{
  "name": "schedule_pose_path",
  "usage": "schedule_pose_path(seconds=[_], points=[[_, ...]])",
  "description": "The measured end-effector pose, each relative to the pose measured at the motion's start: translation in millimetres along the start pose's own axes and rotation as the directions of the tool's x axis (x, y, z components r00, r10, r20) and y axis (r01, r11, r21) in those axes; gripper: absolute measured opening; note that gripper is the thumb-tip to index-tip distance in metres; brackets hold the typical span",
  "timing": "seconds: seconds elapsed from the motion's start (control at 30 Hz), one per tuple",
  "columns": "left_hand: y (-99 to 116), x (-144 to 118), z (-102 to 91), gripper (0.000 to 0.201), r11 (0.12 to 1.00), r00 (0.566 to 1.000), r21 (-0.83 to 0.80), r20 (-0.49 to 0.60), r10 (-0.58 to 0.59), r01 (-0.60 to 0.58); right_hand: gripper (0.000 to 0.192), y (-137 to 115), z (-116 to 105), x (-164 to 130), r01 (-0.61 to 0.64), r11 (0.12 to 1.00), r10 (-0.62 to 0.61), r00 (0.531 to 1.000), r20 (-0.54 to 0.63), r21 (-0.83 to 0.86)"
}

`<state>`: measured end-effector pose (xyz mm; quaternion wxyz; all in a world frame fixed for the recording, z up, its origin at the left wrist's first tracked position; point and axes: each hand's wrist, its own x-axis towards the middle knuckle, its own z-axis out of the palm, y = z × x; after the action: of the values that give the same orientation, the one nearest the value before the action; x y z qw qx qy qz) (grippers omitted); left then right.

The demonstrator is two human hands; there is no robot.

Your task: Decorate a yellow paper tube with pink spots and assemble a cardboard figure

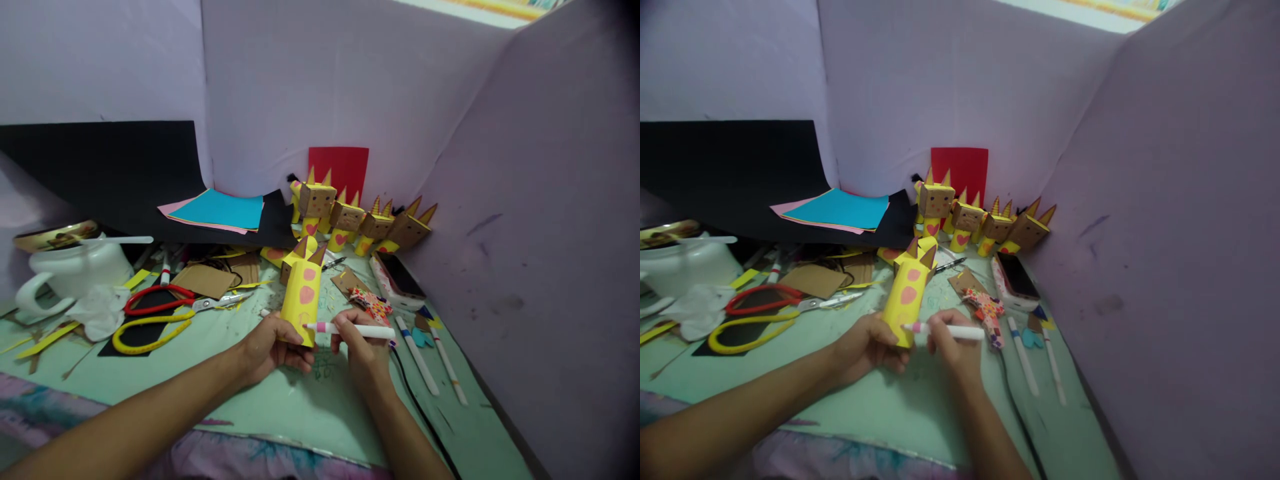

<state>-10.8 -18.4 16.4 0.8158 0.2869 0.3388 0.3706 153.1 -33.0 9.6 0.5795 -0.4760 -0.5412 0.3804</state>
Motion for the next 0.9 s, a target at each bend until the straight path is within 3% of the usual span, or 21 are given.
schedule_pose_path(seconds=[0.1, 0.57, 0.7, 0.9], points=[[0.4, 0.1, 0.0, 0.025, 1.0, 1.0, 0.0, 0.006, 0.004, -0.004, 0.029, 1.0, -0.7, 1.5, 0.004, 1.0, -0.003, 0.999, -0.051, 0.023], [2.0, -0.8, 0.7, 0.024, 1.0, 1.0, -0.007, -0.025, -0.001, 0.0, 0.03, 4.9, -1.4, 3.2, -0.052, 0.998, 0.051, 0.998, 0.023, 0.04], [2.2, -0.4, -1.0, 0.027, 0.999, 1.0, -0.033, -0.019, -0.017, 0.017, 0.028, 4.7, -2.5, 3.8, -0.042, 0.998, 0.045, 0.997, -0.058, 0.056], [2.4, -0.1, -2.0, 0.026, 0.998, 1.0, -0.051, -0.007, -0.023, 0.023, 0.029, 5.0, -2.9, 4.6, -0.057, 0.995, 0.058, 0.998, -0.009, 0.079]])
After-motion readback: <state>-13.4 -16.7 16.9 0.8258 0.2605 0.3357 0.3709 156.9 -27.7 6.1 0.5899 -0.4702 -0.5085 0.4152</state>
